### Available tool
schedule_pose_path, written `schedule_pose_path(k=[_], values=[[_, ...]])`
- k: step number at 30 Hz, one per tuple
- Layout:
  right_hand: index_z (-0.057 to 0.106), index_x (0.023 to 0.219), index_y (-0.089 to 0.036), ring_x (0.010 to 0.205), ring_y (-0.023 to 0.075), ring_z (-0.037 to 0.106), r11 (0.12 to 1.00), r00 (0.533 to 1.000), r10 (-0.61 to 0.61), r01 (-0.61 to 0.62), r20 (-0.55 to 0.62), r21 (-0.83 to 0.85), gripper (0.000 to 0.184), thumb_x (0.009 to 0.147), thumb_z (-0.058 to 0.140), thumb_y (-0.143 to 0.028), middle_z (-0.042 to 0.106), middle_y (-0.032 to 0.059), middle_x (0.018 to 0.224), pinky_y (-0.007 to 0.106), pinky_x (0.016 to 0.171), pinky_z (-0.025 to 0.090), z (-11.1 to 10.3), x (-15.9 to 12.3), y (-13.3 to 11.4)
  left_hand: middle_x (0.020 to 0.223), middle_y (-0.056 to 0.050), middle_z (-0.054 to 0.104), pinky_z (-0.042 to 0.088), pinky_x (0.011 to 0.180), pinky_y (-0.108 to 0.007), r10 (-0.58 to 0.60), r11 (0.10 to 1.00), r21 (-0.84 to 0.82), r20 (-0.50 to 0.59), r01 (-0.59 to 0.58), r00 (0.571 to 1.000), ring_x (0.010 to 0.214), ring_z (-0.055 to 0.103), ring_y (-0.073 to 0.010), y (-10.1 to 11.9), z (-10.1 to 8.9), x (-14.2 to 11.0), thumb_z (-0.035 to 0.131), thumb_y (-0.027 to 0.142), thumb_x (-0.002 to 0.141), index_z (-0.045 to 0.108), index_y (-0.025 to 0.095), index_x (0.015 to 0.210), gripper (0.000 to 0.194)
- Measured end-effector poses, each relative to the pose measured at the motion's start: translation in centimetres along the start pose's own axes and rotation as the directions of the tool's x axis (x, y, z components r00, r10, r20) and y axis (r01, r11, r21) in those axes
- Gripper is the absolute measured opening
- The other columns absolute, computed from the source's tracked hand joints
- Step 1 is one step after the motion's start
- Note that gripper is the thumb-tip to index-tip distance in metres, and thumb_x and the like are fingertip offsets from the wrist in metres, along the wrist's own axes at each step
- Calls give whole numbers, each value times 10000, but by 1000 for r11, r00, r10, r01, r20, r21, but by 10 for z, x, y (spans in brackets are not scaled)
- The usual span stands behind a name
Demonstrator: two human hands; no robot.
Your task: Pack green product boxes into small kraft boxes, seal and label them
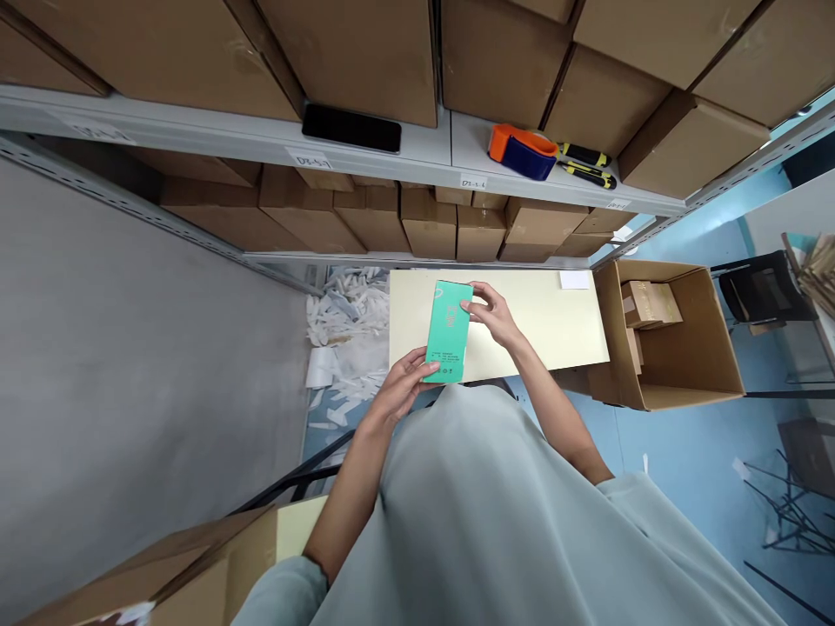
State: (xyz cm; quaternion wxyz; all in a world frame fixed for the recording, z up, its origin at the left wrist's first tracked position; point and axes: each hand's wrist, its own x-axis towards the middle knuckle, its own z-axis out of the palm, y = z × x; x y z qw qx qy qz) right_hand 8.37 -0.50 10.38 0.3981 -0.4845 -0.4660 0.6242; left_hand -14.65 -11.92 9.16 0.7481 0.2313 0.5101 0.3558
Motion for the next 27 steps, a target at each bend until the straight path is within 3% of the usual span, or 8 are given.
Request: schedule_pose_path(k=[3,6,11,15,18,22,24,27], values=[[665,1288,-285,1162,251,770,998,999,-28,30,34,-60,606,835,877,-627,701,86,1454,418,984,698,-4,1,1,1177,-120,849,721,889,-472,7,1000,15,-73,-6,997,1081,838,-350,-6,1,2,1065,571,530,746,207,1183,813],[668,1363,-293,1296,286,714,976,996,-84,83,0,-201,661,842,886,-636,648,114,1541,448,1063,668,-4,1,4,1160,-100,826,703,859,-438,64,993,106,-214,-42,975,1062,821,-323,-14,2,8,1058,557,506,712,217,1200,847],[561,1556,-329,1378,309,650,930,984,-100,40,-147,-364,830,861,908,-619,544,153,1637,447,1046,665,15,-3,10,1211,-95,773,655,960,-444,321,885,447,-394,-125,861,1100,770,-304,-24,7,21,992,513,590,669,234,1201,745],[611,1450,-309,1383,293,627,860,971,-159,47,-180,-508,634,913,864,-531,644,112,1489,470,1183,572,25,-1,13,1284,-87,739,613,1058,-465,450,778,611,-377,-147,810,1192,727,-318,-27,17,20,1001,497,623,642,270,1224,736],[634,1346,-295,1326,287,647,866,966,-184,71,-183,-496,509,901,825,-452,678,89,1408,462,1162,568,20,3,14,1306,-98,735,630,1032,-449,403,836,509,-312,-207,861,1280,709,-334,-25,19,16,1018,543,601,629,266,1227,787],[622,1260,-286,1198,253,687,957,983,-157,126,-99,-261,502,853,828,-495,695,63,1352,388,1037,613,6,3,12,1331,-124,777,688,915,-436,111,987,134,-145,-92,983,1237,764,-345,-16,8,11,987,641,648,664,242,1240,783],[611,1256,-282,1090,221,709,988,993,-102,94,-54,-120,535,832,846,-508,684,57,1352,351,957,625,1,1,11,1335,-136,800,705,899,-451,11,999,33,-36,-10,999,1184,795,-352,-11,0,9,996,635,658,706,232,1282,797],[611,1257,-282,1026,192,720,997,997,-69,69,-17,-18,557,807,875,-475,662,51,1373,318,912,618,0,-4,9,1286,-162,833,708,886,-427,-46,999,15,64,45,997,1146,818,-362,-6,-7,6,1033,553,642,778,196,1256,755]])
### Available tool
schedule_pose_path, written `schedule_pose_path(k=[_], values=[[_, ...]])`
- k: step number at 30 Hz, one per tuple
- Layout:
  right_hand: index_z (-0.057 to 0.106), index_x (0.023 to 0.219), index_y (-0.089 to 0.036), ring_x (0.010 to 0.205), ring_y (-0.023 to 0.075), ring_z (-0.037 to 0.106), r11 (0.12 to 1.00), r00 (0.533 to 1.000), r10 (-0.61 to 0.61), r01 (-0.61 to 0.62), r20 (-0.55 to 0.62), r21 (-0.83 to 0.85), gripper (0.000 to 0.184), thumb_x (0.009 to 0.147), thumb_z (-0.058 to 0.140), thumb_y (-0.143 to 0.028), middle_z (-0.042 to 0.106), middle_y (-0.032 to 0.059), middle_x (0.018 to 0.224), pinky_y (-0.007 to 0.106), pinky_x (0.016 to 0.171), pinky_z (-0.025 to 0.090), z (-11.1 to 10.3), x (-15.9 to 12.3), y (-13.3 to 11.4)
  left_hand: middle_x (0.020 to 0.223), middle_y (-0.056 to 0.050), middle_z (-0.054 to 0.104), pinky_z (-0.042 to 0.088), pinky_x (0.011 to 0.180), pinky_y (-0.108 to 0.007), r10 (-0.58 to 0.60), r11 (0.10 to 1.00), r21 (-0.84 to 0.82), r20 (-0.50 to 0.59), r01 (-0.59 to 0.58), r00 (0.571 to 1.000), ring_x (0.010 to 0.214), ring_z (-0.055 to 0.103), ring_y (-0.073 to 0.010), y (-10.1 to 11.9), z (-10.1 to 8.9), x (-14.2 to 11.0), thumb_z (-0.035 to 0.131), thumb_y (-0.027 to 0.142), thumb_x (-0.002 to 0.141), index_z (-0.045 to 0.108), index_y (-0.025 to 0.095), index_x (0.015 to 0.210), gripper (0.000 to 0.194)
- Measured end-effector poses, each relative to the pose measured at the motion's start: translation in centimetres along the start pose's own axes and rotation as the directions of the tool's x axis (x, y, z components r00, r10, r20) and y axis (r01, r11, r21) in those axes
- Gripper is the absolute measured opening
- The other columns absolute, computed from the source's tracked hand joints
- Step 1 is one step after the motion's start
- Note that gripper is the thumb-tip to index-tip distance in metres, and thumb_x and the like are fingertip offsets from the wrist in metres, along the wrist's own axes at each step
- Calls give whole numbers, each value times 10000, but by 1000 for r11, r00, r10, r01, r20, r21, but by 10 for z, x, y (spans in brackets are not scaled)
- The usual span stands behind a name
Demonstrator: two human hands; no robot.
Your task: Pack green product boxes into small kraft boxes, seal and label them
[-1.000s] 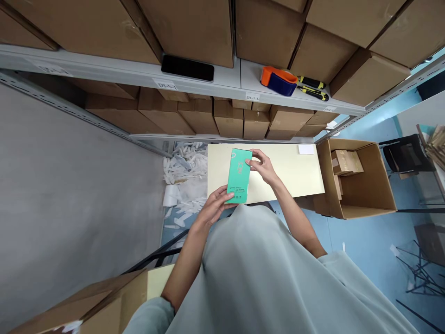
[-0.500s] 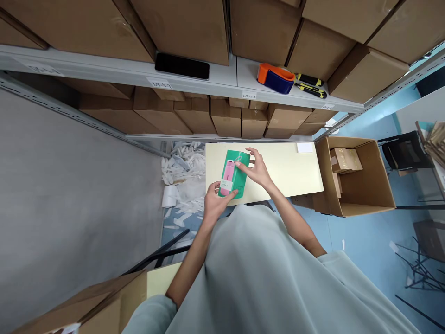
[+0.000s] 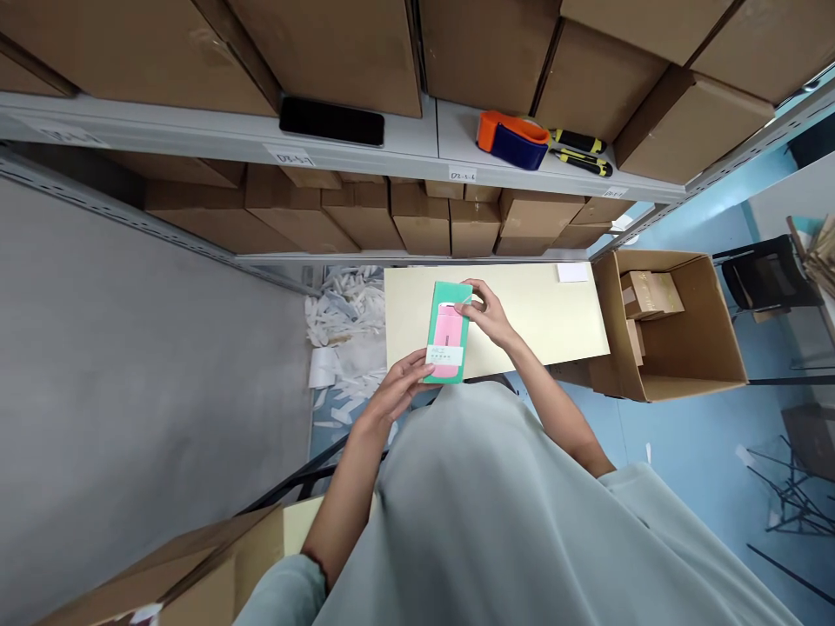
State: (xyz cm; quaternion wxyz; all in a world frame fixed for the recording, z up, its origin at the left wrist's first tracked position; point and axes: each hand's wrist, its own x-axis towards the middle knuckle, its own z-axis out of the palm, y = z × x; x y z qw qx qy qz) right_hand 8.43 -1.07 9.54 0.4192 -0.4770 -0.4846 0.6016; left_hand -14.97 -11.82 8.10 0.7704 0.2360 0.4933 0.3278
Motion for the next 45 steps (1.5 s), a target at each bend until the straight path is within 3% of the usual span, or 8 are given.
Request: schedule_pose_path(k=[9,13,17,24,32,35,40,45], values=[[635,1294,-280,1168,247,714,999,1000,1,-1,7,-53,564,832,860,-513,657,81,1453,371,987,630,-5,-5,3,1173,-151,847,642,760,-337,59,990,134,-202,-32,978,1091,800,-339,-6,10,0,1069,496,482,794,182,1175,809],[633,1330,-296,1366,283,631,988,989,-40,17,-144,-156,593,847,866,-549,604,104,1548,401,1080,617,3,-8,10,1202,-131,807,638,946,-435,291,901,418,-381,-117,878,1171,754,-348,-8,22,0,1025,535,533,749,198,1189,787],[624,1332,-313,1205,246,675,971,969,-50,-9,-240,-241,565,871,847,-551,643,79,1448,399,1051,625,17,-12,15,1307,-137,741,605,1081,-520,468,748,654,-404,-109,786,1248,719,-371,-8,37,-7,998,553,606,715,221,1235,765],[594,1282,-311,1059,220,723,999,991,-20,16,-135,-29,547,856,837,-551,642,61,1426,320,824,642,7,-12,8,1419,-153,743,703,952,-469,159,980,155,-206,-128,966,1353,719,-375,3,20,-18,1003,621,644,688,228,1234,776],[581,1311,-311,1083,235,735,999,995,33,-33,-89,7,577,864,819,-588,654,73,1453,362,878,665,2,-12,13,1261,-161,813,714,926,-468,48,998,50,-183,-39,982,1193,794,-362,0,14,-13,1066,573,544,736,190,1212,838],[600,1379,-310,1188,267,712,990,989,17,-37,-144,-134,623,871,826,-590,628,107,1507,424,1001,656,3,-11,11,1283,-161,790,704,950,-462,155,980,168,-293,-109,944,1219,771,-351,-7,21,-9,1043,555,551,724,187,1254,855],[634,1391,-323,1330,296,642,950,979,-52,-12,-195,-313,629,858,856,-574,650,87,1490,470,1132,600,9,-12,4,1419,-163,696,696,1008,-492,486,777,606,-401,-173,776,1256,730,-334,-11,44,-16,961,459,680,695,221,1398,802],[644,1350,-319,1315,281,650,975,982,-9,-33,-189,-220,562,855,832,-508,660,64,1446,421,1068,629,4,-12,-2,1499,-158,626,720,965,-443,519,782,559,-341,-275,784,1353,684,-331,-12,44,-22,934,540,770,678,254,1407,744]])
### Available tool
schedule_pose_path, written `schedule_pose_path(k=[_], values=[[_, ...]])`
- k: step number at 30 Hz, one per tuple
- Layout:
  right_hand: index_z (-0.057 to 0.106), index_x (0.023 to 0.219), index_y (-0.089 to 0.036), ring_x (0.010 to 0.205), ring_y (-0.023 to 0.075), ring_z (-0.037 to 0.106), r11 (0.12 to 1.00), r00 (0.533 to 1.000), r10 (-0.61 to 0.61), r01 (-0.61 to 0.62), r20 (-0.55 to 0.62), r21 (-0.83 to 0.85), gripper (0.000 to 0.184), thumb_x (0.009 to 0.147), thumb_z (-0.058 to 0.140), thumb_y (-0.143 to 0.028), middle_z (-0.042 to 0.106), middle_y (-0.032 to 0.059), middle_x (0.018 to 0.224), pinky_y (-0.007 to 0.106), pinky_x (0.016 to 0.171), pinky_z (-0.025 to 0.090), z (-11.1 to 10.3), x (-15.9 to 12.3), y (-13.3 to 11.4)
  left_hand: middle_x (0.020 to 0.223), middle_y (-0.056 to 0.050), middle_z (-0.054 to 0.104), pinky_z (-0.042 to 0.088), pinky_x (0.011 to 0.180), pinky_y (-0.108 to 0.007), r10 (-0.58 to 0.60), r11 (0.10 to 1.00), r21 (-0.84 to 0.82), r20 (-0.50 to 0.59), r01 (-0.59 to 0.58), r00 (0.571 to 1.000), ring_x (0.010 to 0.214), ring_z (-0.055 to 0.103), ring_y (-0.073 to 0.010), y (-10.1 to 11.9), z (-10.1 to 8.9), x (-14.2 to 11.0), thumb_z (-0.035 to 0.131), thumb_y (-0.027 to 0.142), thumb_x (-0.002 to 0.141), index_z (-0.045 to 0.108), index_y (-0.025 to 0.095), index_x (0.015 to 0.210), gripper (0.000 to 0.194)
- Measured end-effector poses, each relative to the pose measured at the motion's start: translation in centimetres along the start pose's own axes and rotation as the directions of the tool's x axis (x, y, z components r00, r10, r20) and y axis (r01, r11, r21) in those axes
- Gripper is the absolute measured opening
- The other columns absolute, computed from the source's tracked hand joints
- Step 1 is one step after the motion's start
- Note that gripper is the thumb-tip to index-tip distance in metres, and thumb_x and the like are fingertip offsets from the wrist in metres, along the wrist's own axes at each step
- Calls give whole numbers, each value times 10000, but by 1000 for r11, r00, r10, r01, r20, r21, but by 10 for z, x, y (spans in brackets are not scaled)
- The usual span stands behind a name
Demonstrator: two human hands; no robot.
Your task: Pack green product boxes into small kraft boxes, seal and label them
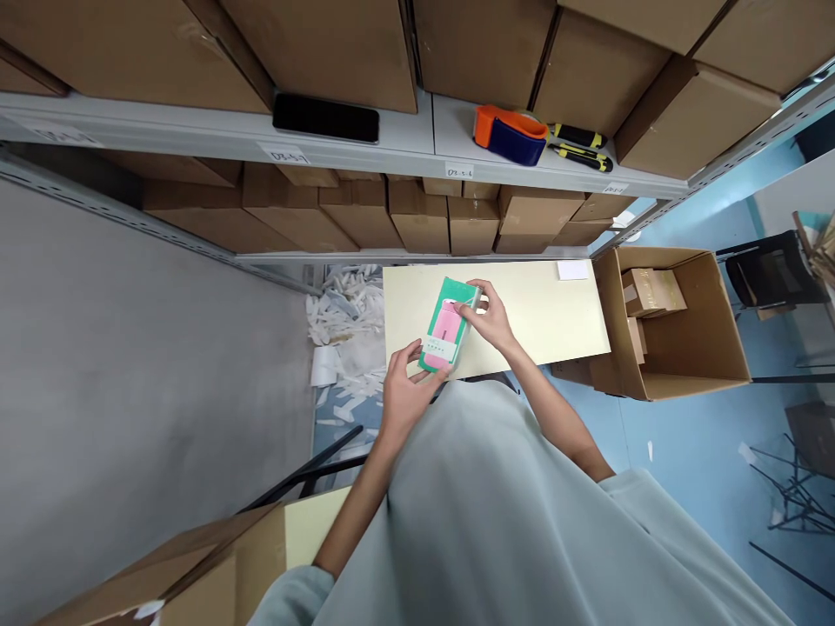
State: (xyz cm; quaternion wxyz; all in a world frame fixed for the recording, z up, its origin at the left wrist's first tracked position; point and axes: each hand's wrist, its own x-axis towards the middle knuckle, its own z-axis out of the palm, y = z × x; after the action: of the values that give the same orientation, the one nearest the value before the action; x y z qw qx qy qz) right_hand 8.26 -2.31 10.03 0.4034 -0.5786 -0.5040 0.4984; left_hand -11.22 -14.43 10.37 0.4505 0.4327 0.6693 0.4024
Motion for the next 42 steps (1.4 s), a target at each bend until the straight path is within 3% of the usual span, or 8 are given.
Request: schedule_pose_path(k=[8,14,20,25,29,33,38,42], values=[[658,1358,-324,1452,319,600,971,973,-229,229,2,-63,514,901,832,-487,537,127,1569,471,1104,642,-2,-30,-16,1141,-213,798,685,1001,-558,-437,722,-425,331,545,837,1126,799,-346,-42,-7,38,681,852,916,705,175,1122,708],[777,1173,-331,1556,378,572,867,854,-375,461,361,-189,301,903,871,-423,662,145,1545,648,1272,533,6,-72,-11,1088,-189,835,671,912,-456,-415,723,-436,346,536,841,1074,809,-360,-39,7,66,569,918,901,770,176,1075,788],[804,949,-427,1369,335,744,947,840,-174,287,514,-148,63,927,862,-417,851,17,1205,681,1287,519,3,-97,14,1047,-158,808,622,810,-354,-390,759,-458,250,463,886,958,782,-278,-41,5,88,602,976,809,716,192,1038,824],[756,901,-379,1396,380,715,954,897,-185,263,402,-147,196,854,927,-461,834,70,1271,725,1258,515,-8,-92,26,1081,-146,794,611,829,-322,-341,849,-368,166,378,925,989,771,-250,-42,-12,92,561,980,796,709,199,1049,835],[680,1020,-321,1501,401,616,950,964,-260,264,47,-164,404,832,919,-587,713,170,1501,674,1220,540,-12,-69,17,1051,-125,798,626,901,-359,-309,892,-334,41,305,950,999,777,-262,-38,-27,83,648,821,819,754,166,1163,748],[604,1210,-296,1315,293,706,996,984,-88,85,-153,-25,470,949,753,-656,639,144,1570,456,1068,640,-13,-39,9,1206,-121,816,599,1088,-428,-166,964,-224,-93,142,982,1184,763,-313,-19,-36,66,695,565,868,801,175,1273,572],[603,1107,-278,1053,197,728,941,953,298,-284,-51,185,466,947,738,-694,696,35,1203,326,851,707,-13,-4,24,1179,-101,790,563,1137,-433,174,984,49,-101,-170,980,1198,728,-312,11,-47,54,593,431,979,865,202,1262,454],[615,1121,-257,877,211,780,633,702,658,-712,272,303,435,972,800,-621,703,50,1055,365,721,747,-1,-8,53,1032,-84,716,564,1091,-423,250,950,208,-52,-235,967,1074,697,-285,16,-55,63,558,394,1021,877,215,1270,443]])
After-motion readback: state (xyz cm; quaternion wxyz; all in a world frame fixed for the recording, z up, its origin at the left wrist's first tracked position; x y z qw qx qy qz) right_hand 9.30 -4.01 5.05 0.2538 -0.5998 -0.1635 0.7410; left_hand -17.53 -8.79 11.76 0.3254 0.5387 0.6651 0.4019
